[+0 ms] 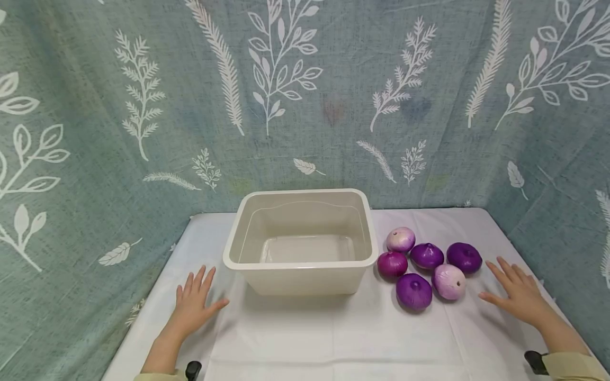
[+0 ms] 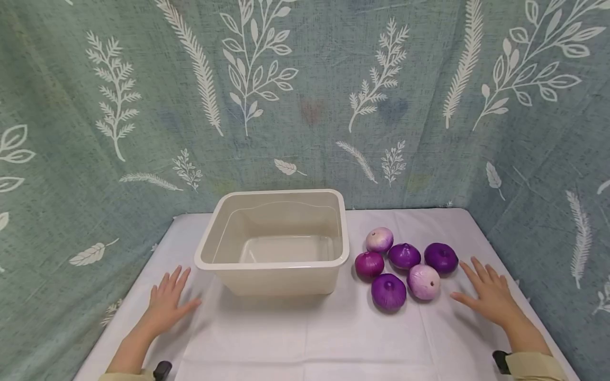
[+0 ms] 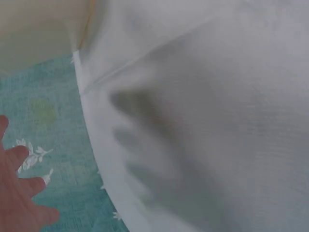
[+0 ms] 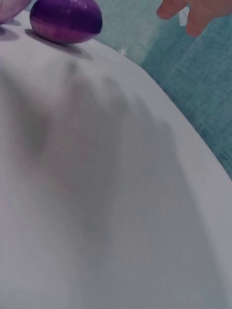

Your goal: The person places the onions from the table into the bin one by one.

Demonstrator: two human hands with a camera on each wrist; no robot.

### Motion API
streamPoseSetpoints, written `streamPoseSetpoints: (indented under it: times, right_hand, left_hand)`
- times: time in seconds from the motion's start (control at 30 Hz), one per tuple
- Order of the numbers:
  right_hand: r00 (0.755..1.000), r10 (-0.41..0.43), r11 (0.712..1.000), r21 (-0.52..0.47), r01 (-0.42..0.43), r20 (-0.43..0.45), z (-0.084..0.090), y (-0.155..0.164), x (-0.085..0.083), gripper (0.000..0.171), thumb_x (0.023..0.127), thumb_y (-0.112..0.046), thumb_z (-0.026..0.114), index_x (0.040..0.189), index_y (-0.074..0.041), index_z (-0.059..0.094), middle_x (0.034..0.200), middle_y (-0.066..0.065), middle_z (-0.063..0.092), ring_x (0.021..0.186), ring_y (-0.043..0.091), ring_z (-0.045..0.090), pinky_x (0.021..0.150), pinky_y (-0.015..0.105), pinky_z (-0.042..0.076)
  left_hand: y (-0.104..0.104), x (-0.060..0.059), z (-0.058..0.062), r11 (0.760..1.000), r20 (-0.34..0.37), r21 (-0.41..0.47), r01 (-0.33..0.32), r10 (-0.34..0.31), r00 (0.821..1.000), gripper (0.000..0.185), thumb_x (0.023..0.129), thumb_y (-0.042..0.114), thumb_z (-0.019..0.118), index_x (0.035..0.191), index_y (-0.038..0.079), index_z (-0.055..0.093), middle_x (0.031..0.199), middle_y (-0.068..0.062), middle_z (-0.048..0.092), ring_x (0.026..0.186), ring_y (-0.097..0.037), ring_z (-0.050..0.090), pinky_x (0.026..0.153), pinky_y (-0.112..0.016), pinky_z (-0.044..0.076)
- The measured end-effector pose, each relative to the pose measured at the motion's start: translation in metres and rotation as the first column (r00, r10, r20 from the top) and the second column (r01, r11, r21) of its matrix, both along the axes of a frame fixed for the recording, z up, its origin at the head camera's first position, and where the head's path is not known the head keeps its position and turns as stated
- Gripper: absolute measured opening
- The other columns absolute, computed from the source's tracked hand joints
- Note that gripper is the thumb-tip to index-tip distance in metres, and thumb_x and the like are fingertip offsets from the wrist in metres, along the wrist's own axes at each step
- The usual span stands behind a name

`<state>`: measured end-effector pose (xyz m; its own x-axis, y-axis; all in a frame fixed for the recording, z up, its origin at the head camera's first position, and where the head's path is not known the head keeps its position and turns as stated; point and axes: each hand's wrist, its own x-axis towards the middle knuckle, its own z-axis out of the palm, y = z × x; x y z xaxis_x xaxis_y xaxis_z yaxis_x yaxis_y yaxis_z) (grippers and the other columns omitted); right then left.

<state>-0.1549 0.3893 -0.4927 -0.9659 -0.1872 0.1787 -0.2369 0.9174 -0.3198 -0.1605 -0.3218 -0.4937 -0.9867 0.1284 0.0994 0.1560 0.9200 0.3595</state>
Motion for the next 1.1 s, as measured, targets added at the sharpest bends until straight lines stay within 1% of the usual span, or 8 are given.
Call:
streamPoseSetpoints:
  times: [0.17,0.27,0.43,0.67,0.77,0.87,0.93,1.1]
  right_hand:
    - [0.999,0.032,0.992,-0.124,-0.031,0.005,0.003,-0.008,-0.002,0.085,0.083,-0.034,0.064,0.145,-0.002,0.016,0.141,0.035,0.018,0.121,0.059,0.018,0.092,0.072,0.010]
    - [0.997,0.052,0.969,-0.244,-0.039,0.049,0.006,-0.014,-0.004,0.084,0.084,-0.028,0.064,0.144,0.001,0.014,0.141,0.037,0.015,0.124,0.059,0.014,0.091,0.073,0.012]
    - [0.986,0.090,0.917,-0.399,-0.028,0.138,0.004,-0.026,-0.007,0.083,0.086,-0.022,0.062,0.145,0.001,0.007,0.143,0.037,0.008,0.128,0.057,0.005,0.089,0.074,0.013]
    - [0.984,0.077,0.886,-0.464,0.006,0.160,-0.005,-0.040,-0.009,0.083,0.087,-0.020,0.061,0.146,-0.001,0.007,0.143,0.037,0.009,0.128,0.057,0.009,0.090,0.072,0.017]
    - [0.989,0.078,0.877,-0.480,-0.010,0.123,-0.011,-0.043,-0.011,0.080,0.086,-0.016,0.061,0.145,0.000,0.010,0.143,0.036,0.014,0.136,0.035,0.012,0.091,0.069,0.021]
    - [0.994,0.077,0.886,-0.462,-0.033,0.076,-0.016,-0.046,-0.013,0.076,0.085,-0.013,0.062,0.143,0.002,0.016,0.140,0.034,0.024,0.126,0.006,0.028,0.088,0.062,0.030]
    - [0.995,0.070,0.899,-0.436,-0.033,0.069,-0.017,-0.049,-0.014,0.074,0.085,-0.013,0.063,0.143,0.002,0.019,0.138,0.032,0.028,0.116,0.004,0.036,0.085,0.058,0.034]
    - [0.993,0.075,0.905,-0.424,-0.030,0.091,-0.016,-0.055,-0.016,0.073,0.085,-0.014,0.063,0.141,0.005,0.021,0.136,0.035,0.030,0.108,0.044,0.043,0.082,0.061,0.037]
  left_hand:
    - [0.005,-0.005,0.005,0.990,-0.087,0.137,0.017,-0.005,0.996,0.085,0.085,0.038,0.062,0.147,0.008,0.012,0.146,-0.029,0.014,0.129,-0.054,0.011,0.094,-0.072,0.008]
    - [0.011,-0.007,0.013,0.953,-0.083,0.301,0.020,0.005,0.997,0.082,0.087,0.029,0.061,0.147,0.005,0.010,0.146,-0.030,0.015,0.130,-0.052,0.013,0.094,-0.072,0.012]
    - [0.020,-0.008,0.030,0.823,-0.044,0.568,0.029,-0.004,0.999,0.078,0.090,0.022,0.057,0.148,0.011,0.006,0.149,-0.024,0.014,0.133,-0.047,0.011,0.095,-0.071,0.015]
    - [0.033,-0.009,0.048,0.613,-0.051,0.783,0.104,-0.103,0.993,0.065,0.096,0.014,0.043,0.148,0.016,0.004,0.149,-0.020,0.013,0.134,-0.033,0.016,0.101,-0.065,0.012]
    - [0.041,-0.009,0.053,0.548,-0.040,0.831,0.091,-0.104,0.994,0.061,0.097,0.013,0.037,0.148,0.016,0.004,0.149,-0.020,0.013,0.133,-0.029,0.019,0.101,-0.063,0.013]
    - [0.049,-0.011,0.057,0.518,-0.037,0.851,0.085,-0.102,0.994,0.061,0.096,0.012,0.037,0.148,0.014,0.004,0.149,-0.021,0.012,0.134,-0.033,0.016,0.102,-0.063,0.011]
    - [0.053,-0.011,0.059,0.507,-0.037,0.858,0.084,-0.102,0.994,0.063,0.095,0.011,0.039,0.148,0.015,0.005,0.150,-0.020,0.011,0.135,-0.039,0.010,0.103,-0.063,0.010]
    - [0.063,-0.013,0.062,0.496,-0.052,0.863,0.093,-0.096,0.994,0.067,0.093,0.012,0.046,0.148,0.015,0.007,0.152,-0.017,0.008,0.137,-0.036,0.010,0.104,-0.059,0.014]
